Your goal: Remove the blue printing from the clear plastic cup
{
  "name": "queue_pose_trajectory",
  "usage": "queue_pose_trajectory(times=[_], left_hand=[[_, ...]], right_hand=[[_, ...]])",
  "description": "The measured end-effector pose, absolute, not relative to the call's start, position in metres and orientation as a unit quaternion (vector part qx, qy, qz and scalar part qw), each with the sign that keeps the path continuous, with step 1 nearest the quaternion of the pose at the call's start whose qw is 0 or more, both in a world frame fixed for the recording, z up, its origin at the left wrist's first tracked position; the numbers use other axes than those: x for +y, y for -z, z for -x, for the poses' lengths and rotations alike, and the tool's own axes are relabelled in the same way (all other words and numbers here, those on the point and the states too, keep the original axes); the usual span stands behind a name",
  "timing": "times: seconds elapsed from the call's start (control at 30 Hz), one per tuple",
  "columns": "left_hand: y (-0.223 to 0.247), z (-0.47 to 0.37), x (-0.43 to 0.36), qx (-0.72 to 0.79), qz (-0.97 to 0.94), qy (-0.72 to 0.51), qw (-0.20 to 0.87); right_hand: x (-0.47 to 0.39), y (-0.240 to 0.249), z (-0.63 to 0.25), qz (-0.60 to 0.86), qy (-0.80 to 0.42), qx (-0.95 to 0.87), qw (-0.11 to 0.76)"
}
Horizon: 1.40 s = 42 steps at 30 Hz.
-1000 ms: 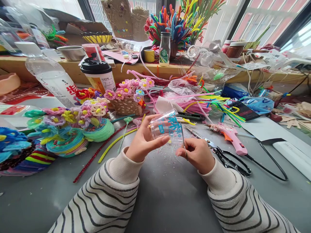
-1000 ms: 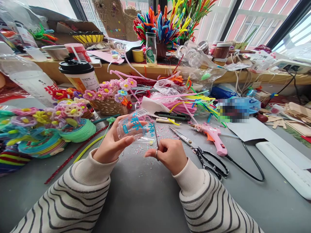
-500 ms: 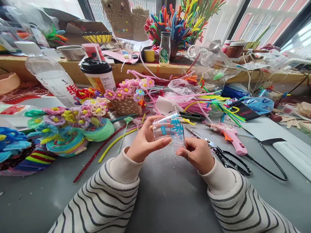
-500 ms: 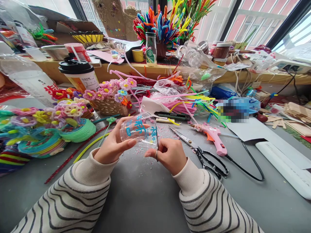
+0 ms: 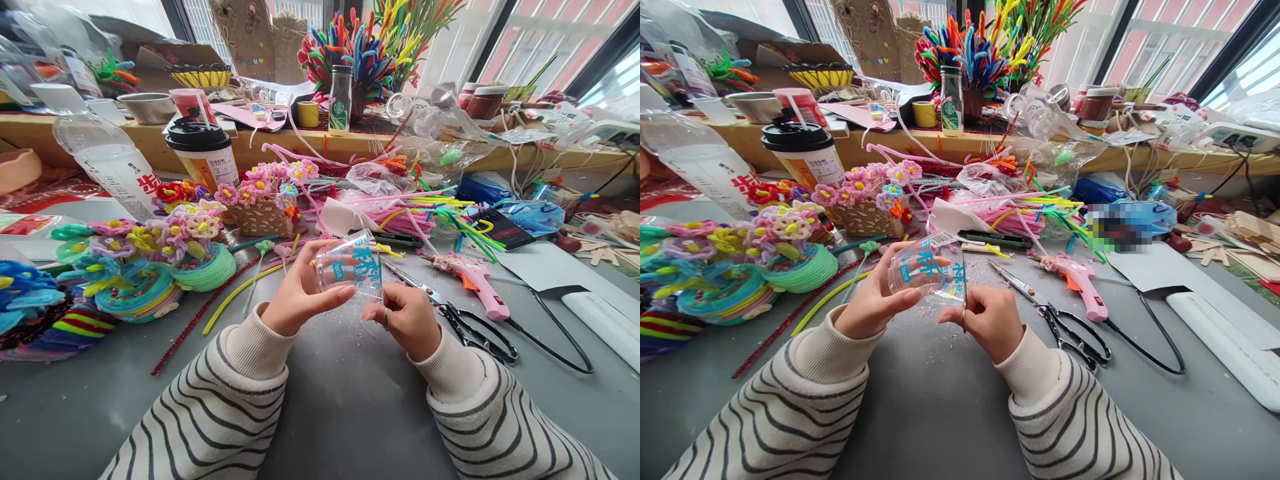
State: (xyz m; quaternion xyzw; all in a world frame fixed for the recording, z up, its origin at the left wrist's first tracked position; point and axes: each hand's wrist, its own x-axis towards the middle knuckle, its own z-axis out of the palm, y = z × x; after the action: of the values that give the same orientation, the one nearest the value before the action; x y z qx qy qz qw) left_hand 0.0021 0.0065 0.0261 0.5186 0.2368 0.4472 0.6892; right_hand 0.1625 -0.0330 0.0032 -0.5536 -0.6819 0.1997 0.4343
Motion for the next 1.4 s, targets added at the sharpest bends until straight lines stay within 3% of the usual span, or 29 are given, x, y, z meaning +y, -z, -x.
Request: queue_pose_trajectory(times=[0.67,0.93,1.1,1.4], left_hand=[[-0.026,0.001,0.007,0.258,-0.518,-0.418,0.7],[-0.027,0.002,0.009,0.262,-0.479,-0.485,0.683],[-0.03,0.004,0.008,0.235,-0.463,-0.48,0.707],[-0.026,0.006,0.016,0.21,-0.455,-0.424,0.754]], right_hand=[[-0.033,-0.001,-0.167,0.541,-0.177,-0.681,0.46],[-0.028,-0.002,-0.173,0.553,-0.253,-0.65,0.456],[-0.027,0.0,-0.171,0.554,-0.299,-0.643,0.436],[-0.026,0.0,-0.178,0.502,-0.354,-0.632,0.473]])
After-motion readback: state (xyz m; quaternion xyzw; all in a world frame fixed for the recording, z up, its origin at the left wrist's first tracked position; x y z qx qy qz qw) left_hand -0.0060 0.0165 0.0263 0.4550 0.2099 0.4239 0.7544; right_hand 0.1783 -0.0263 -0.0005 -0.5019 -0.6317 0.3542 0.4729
